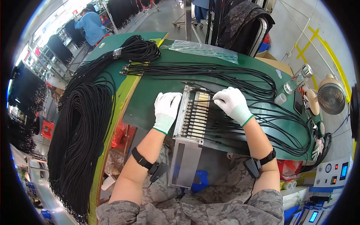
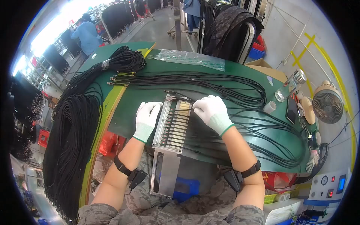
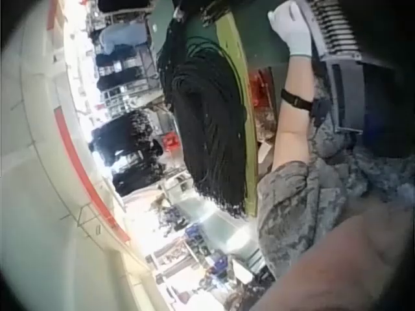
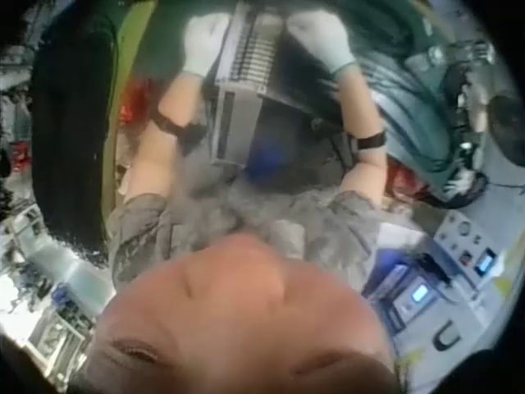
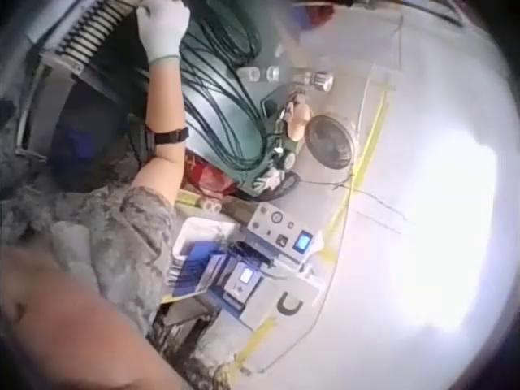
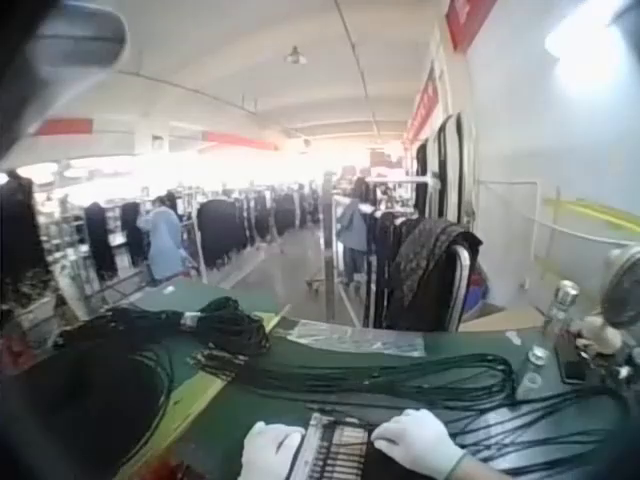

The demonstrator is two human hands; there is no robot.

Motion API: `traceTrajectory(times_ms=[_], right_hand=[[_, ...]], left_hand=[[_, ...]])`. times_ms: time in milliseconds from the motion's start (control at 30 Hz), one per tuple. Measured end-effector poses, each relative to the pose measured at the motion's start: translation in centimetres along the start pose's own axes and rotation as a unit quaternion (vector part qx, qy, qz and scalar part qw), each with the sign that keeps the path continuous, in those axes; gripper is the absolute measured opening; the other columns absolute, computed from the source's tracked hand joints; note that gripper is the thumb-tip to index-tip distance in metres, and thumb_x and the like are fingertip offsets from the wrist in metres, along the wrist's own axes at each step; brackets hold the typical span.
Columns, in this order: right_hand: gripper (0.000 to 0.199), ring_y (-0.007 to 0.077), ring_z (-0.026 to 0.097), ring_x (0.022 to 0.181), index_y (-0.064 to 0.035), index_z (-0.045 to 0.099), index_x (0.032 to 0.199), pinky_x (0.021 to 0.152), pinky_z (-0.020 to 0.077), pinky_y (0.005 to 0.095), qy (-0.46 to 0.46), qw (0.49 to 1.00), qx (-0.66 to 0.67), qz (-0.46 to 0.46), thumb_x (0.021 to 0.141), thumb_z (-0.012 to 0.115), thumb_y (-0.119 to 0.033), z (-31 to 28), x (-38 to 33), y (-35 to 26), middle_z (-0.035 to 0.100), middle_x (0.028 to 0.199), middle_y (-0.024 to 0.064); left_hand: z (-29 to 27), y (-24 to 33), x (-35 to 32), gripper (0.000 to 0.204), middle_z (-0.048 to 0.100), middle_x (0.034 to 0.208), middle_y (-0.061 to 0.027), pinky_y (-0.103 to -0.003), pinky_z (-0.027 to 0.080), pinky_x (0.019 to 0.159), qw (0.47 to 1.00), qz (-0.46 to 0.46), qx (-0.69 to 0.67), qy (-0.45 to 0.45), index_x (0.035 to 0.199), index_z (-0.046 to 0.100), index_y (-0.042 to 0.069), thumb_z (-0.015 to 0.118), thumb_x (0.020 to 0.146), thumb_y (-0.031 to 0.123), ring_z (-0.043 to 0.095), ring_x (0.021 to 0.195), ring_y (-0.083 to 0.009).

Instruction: Assembling wiring harnesses by manually placing cables and connectors into a specialized metal assembly jig.

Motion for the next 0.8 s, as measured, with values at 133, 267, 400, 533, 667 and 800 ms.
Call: traceTrajectory(times_ms=[133,267,400,533,667,800], right_hand=[[0.013,0.0270,0.060,0.080,-0.0185,0.071,0.091,0.074,0.0465,0.0386,0.008,0.999,-0.001,-0.040,0.082,0.063,-0.020,0.0,-0.1,-1.1,0.065,0.076,0.0039],[0.017,0.0270,0.059,0.083,-0.0153,0.072,0.097,0.075,0.0470,0.0383,-0.077,0.992,-0.071,-0.068,0.080,0.066,-0.016,1.0,-0.4,-2.3,0.066,0.082,0.0036],[0.022,0.0273,0.059,0.087,-0.0162,0.072,0.100,0.075,0.0468,0.0392,0.019,0.983,-0.132,-0.124,0.079,0.067,-0.016,0.7,-0.4,-3.9,0.064,0.083,0.0045],[0.020,0.0270,0.058,0.088,-0.0159,0.073,0.098,0.075,0.0469,0.0396,0.107,0.992,-0.038,-0.052,0.078,0.069,-0.018,0.5,0.8,-1.2,0.063,0.084,0.0048],[0.014,0.0271,0.059,0.088,-0.0142,0.073,0.091,0.076,0.0479,0.0401,0.028,0.988,-0.131,0.080,0.078,0.070,-0.019,1.7,1.4,1.2,0.064,0.085,0.0048],[0.013,0.0274,0.060,0.087,-0.0111,0.072,0.085,0.078,0.0481,0.0397,0.098,0.988,-0.079,0.093,0.077,0.072,-0.022,0.5,1.4,1.9,0.065,0.085,0.0053]], left_hand=[[0.3,0.1,0.3,0.022,0.068,0.109,-0.0116,-0.043,0.033,0.107,0.995,-0.046,-0.045,-0.072,0.104,0.072,0.014,0.059,0.092,0.027,0.059,0.103,-0.0289],[1.5,2.7,-0.6,0.030,0.050,0.139,-0.0202,-0.051,0.020,0.114,0.984,0.137,0.099,-0.059,0.114,0.071,0.029,0.061,0.088,0.043,0.042,0.130,-0.0399],[2.2,3.4,-0.2,0.035,0.031,0.151,-0.0255,-0.054,0.011,0.117,0.963,0.105,0.184,-0.164,0.118,0.069,0.038,0.063,0.086,0.049,0.025,0.138,-0.0486],[2.9,3.3,-0.7,0.033,0.033,0.151,-0.0238,-0.053,0.008,0.117,0.969,0.104,0.166,-0.148,0.115,0.071,0.037,0.063,0.085,0.049,0.026,0.139,-0.0451],[2.6,3.3,-0.9,0.029,0.038,0.148,-0.0238,-0.051,0.017,0.116,0.980,0.122,0.114,-0.113,0.112,0.072,0.034,0.066,0.085,0.043,0.030,0.137,-0.0438],[1.4,1.8,-0.3,0.021,0.051,0.137,-0.0213,-0.046,0.030,0.111,1.000,0.012,-0.009,-0.024,0.104,0.074,0.018,0.066,0.087,0.028,0.040,0.132,-0.0394]])
Point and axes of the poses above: each hand's wrist, its own x-axis towards the middle knuckle, its own z-axis out of the palm, y = z × x, the point moved 5 cm from there along x, towards the middle knuckle
